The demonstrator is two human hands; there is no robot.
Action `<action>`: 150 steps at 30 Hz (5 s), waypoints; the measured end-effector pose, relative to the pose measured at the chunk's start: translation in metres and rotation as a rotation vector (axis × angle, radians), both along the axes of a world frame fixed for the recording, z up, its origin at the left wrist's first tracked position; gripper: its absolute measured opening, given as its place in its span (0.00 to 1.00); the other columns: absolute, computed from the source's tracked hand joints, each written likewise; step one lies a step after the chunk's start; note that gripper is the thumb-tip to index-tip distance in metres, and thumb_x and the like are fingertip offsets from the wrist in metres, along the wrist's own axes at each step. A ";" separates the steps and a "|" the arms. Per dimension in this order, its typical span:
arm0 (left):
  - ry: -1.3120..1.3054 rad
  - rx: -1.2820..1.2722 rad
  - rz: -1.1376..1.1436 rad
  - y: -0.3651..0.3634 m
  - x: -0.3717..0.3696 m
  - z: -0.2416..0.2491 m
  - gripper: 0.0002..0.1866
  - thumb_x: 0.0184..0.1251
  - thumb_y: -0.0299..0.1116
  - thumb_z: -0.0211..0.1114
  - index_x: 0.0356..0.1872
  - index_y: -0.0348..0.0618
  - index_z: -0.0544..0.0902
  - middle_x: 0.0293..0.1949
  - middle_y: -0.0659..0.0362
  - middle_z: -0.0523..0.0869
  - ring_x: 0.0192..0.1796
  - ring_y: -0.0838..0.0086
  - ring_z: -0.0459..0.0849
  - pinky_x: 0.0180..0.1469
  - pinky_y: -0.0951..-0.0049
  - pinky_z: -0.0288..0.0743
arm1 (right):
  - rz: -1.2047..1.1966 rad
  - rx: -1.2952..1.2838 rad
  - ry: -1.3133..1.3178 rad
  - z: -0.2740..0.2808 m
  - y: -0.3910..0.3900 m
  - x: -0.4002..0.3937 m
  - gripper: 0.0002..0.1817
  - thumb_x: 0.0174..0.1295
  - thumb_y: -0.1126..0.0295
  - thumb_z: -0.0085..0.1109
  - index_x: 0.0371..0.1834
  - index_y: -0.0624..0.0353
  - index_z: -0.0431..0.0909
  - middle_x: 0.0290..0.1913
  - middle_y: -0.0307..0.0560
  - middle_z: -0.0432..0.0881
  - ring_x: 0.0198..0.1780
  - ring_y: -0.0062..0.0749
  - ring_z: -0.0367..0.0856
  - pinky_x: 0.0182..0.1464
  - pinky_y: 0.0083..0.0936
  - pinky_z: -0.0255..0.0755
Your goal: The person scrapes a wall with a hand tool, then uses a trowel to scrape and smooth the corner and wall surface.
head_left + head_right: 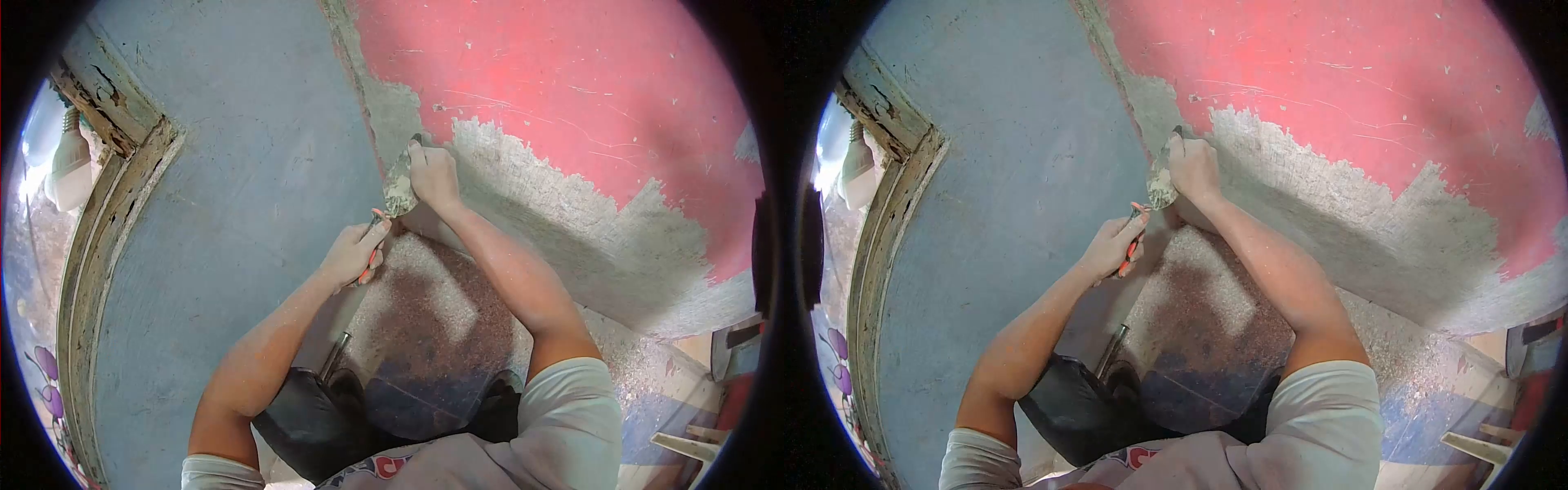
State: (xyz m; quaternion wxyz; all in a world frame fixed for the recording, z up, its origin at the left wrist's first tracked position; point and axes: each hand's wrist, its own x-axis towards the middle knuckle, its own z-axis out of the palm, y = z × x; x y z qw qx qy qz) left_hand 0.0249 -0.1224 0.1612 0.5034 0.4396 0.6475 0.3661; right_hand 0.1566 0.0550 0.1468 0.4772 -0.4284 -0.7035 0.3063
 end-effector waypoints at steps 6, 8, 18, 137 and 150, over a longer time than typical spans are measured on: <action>-0.052 0.159 0.042 0.008 0.014 0.039 0.24 0.85 0.55 0.56 0.33 0.47 0.73 0.18 0.63 0.74 0.13 0.79 0.69 0.16 0.75 0.62 | 0.049 0.082 0.086 0.058 0.009 0.008 0.29 0.77 0.55 0.49 0.31 0.71 0.86 0.35 0.75 0.84 0.43 0.72 0.86 0.51 0.56 0.76; -0.059 0.122 0.024 0.008 0.011 0.030 0.24 0.85 0.56 0.56 0.33 0.47 0.73 0.18 0.63 0.75 0.13 0.79 0.69 0.17 0.75 0.63 | 0.037 0.125 0.080 0.057 0.010 0.008 0.29 0.77 0.55 0.49 0.30 0.71 0.86 0.34 0.75 0.84 0.44 0.72 0.86 0.51 0.56 0.75; -0.080 0.189 0.081 0.007 0.018 0.031 0.24 0.85 0.55 0.56 0.34 0.47 0.72 0.18 0.63 0.74 0.13 0.80 0.69 0.16 0.75 0.60 | 0.009 0.112 0.154 0.052 0.015 -0.002 0.31 0.76 0.51 0.51 0.28 0.72 0.82 0.28 0.73 0.80 0.33 0.65 0.84 0.43 0.51 0.73; -0.092 -0.099 0.216 0.012 -0.018 -0.022 0.24 0.80 0.55 0.60 0.26 0.50 0.73 0.18 0.63 0.75 0.13 0.77 0.72 0.17 0.70 0.64 | 0.046 -0.099 -0.102 -0.016 0.017 -0.062 0.29 0.76 0.51 0.49 0.39 0.67 0.90 0.43 0.73 0.88 0.50 0.72 0.86 0.57 0.59 0.76; -0.032 -0.119 0.218 0.008 -0.020 -0.026 0.24 0.80 0.53 0.61 0.27 0.47 0.74 0.18 0.62 0.74 0.12 0.76 0.71 0.18 0.70 0.63 | 0.026 -0.102 -0.081 -0.029 0.006 -0.066 0.27 0.77 0.51 0.49 0.36 0.64 0.90 0.40 0.72 0.87 0.48 0.72 0.86 0.54 0.58 0.76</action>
